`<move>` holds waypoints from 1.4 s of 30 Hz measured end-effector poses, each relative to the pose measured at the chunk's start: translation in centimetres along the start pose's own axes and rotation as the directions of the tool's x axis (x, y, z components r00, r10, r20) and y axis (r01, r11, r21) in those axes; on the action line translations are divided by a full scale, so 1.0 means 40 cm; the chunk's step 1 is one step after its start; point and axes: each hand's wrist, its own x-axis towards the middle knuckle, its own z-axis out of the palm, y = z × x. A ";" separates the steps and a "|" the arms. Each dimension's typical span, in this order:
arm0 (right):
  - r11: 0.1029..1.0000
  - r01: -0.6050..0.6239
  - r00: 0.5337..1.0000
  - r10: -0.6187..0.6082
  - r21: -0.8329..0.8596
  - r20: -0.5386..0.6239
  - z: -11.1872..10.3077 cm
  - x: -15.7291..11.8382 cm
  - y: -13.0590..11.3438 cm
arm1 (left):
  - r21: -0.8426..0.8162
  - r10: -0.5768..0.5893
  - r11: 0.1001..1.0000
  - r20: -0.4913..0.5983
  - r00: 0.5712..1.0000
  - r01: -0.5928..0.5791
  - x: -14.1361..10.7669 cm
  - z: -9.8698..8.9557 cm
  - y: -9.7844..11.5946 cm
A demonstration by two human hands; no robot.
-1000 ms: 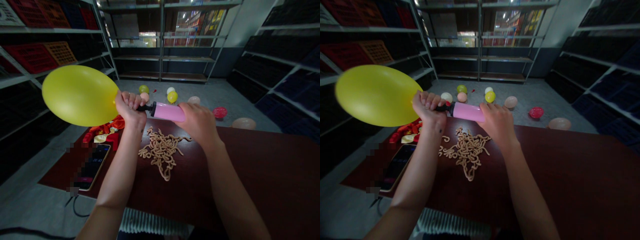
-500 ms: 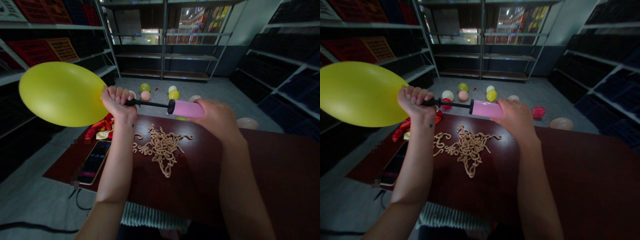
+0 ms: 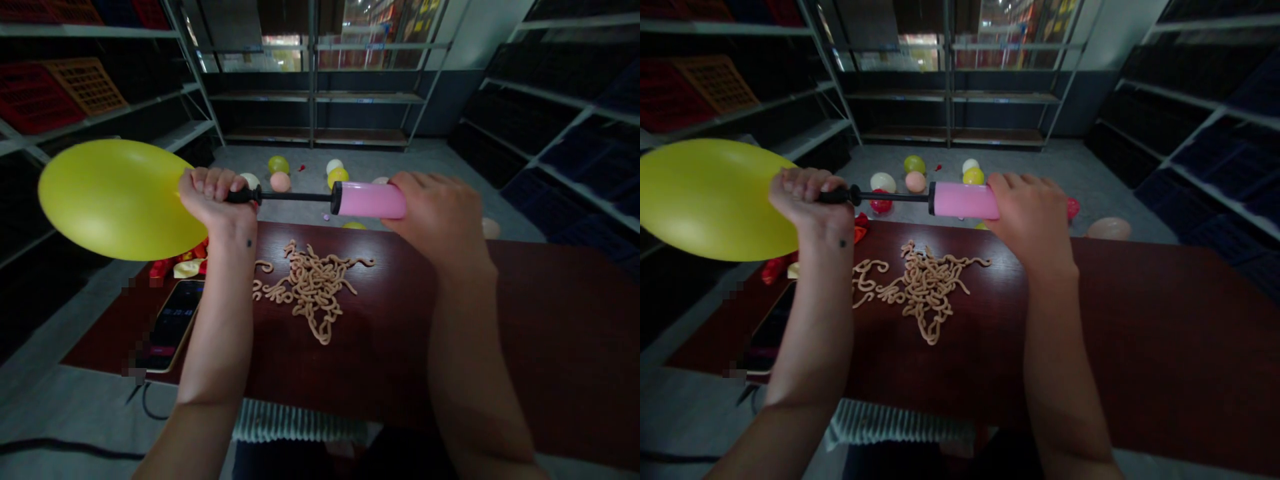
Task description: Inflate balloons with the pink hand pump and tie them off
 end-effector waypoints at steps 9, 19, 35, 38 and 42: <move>0.997 0.071 0.997 -0.071 0.013 -0.011 0.015 0.018 -0.096 | 0.220 -0.045 0.975 0.072 0.996 0.028 -0.023 -0.029 -0.081; 0.990 0.075 0.997 -0.075 0.119 -0.003 0.053 0.023 -0.103 | 0.244 -0.055 0.970 0.157 0.986 0.016 -0.027 -0.018 -0.067; 0.980 0.088 0.996 -0.086 0.178 -0.020 0.068 0.006 0.058 | 0.190 0.069 0.976 0.207 0.976 -0.109 0.011 -0.020 0.003; 0.983 0.090 0.996 -0.084 0.162 -0.042 0.071 0.003 0.074 | 0.174 0.063 0.980 0.165 0.984 -0.091 0.006 -0.009 0.010; 0.996 0.074 0.996 -0.071 0.055 -0.044 0.063 0.001 0.068 | 0.157 0.057 0.985 0.132 0.990 -0.078 0.005 -0.013 -0.003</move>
